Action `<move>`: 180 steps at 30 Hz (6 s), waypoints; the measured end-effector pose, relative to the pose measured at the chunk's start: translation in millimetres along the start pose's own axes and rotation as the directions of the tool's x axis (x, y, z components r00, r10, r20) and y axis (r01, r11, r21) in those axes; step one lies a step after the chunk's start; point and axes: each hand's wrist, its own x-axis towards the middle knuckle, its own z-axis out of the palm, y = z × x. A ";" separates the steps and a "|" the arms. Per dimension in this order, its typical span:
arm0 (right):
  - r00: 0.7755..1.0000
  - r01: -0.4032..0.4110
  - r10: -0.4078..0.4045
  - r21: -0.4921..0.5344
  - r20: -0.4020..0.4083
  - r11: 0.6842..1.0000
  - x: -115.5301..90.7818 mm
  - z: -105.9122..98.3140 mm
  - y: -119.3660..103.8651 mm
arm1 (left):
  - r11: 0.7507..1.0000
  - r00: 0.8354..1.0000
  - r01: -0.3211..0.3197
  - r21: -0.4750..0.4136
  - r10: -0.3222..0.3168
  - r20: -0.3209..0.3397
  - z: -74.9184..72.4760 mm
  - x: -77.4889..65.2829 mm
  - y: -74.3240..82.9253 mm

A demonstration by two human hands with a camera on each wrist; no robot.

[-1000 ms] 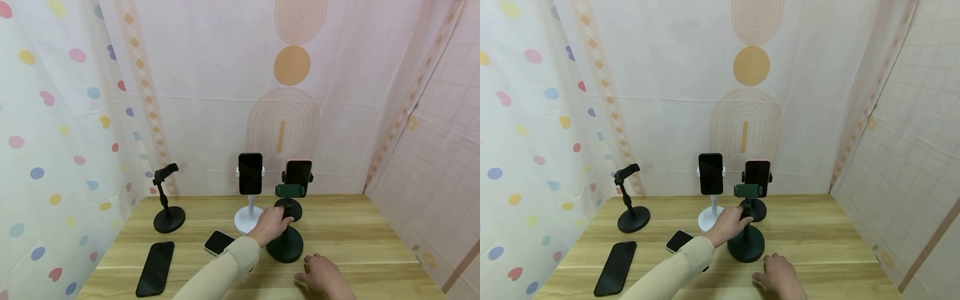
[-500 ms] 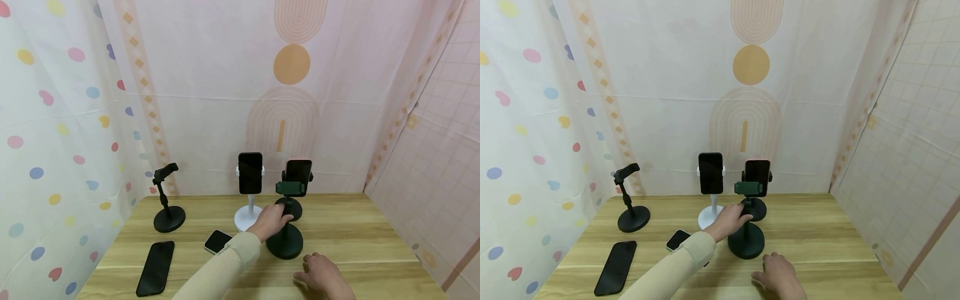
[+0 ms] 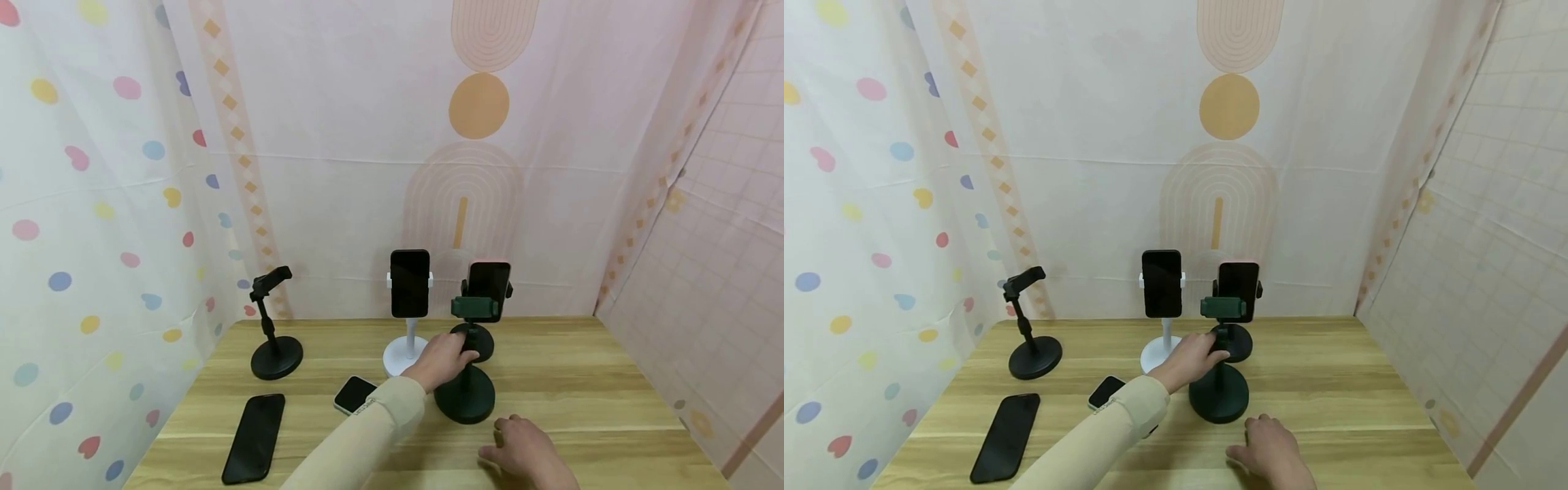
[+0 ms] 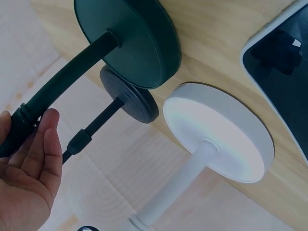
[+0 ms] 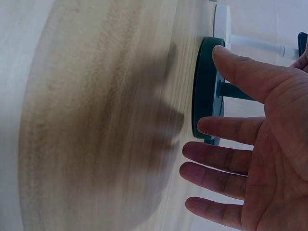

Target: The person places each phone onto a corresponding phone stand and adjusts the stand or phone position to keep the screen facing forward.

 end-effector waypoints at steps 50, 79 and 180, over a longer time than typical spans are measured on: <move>1.000 0.026 -0.026 -0.011 0.002 1.000 6.2 2.6 -6.3 | 0.864 0.990 0.036 0.502 -0.098 0.098 -0.4 -48.0 -32.9; 0.995 0.064 -0.067 -0.048 -0.069 0.997 13.3 3.8 -13.1 | 0.912 0.977 0.166 0.375 -0.203 0.060 -23.8 -91.5 -76.1; 0.970 0.205 -0.226 -0.202 -0.089 0.958 101.0 78.4 -141.9 | 0.846 0.864 0.492 0.205 -0.503 0.005 -51.0 -174.0 -160.6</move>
